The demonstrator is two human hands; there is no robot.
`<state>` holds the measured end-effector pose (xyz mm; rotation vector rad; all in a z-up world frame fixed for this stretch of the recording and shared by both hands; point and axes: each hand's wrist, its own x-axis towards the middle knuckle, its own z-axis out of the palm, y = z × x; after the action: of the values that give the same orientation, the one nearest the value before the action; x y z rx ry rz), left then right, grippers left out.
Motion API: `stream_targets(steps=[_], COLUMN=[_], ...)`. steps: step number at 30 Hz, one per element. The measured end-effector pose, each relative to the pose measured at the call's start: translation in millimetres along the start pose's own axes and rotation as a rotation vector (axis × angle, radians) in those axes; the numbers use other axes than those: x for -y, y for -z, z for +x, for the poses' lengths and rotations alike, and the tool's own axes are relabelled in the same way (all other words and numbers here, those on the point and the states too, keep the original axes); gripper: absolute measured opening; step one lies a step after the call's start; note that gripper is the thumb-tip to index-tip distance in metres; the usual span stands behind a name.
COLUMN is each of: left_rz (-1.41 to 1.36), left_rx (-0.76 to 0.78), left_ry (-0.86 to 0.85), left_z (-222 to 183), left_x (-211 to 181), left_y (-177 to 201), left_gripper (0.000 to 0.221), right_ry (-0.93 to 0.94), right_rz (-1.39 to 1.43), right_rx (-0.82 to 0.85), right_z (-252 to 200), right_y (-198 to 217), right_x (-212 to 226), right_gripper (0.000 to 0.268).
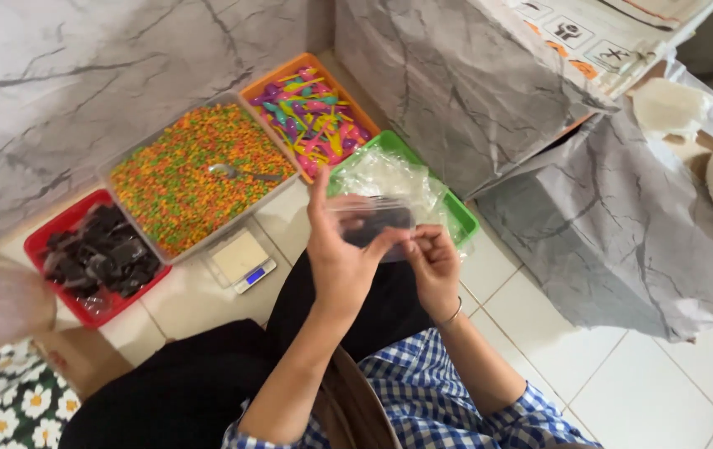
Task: The person is portioning small colorful snacks into plastic bags using a spoon, weighing each bag on a digital scale, and then sealing the bags.
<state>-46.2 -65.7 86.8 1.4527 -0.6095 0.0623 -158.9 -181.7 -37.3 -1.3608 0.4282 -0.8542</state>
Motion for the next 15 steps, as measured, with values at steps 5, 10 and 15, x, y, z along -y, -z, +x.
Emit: stream_targets(steps=[5,10,15], left_rz=[0.227,0.431,0.585], left_rx=[0.018,0.188,0.701], left_ry=[0.101,0.080,0.126], left_z=[-5.3,-12.6,-0.6], left_x=[-11.0,-5.4,-13.2], left_y=[15.8,36.4,55.0], left_gripper=[0.104,0.100,0.101], right_ry=[0.028,0.191,0.383], right_rz=[0.065,-0.097,-0.319], right_rx=[0.222,0.278,0.397], right_z=[-1.6,16.7,26.8], right_y=[-2.3,2.8,-10.3], right_x=[24.9,65.5,129.6], right_gripper=[0.041,0.052,0.015])
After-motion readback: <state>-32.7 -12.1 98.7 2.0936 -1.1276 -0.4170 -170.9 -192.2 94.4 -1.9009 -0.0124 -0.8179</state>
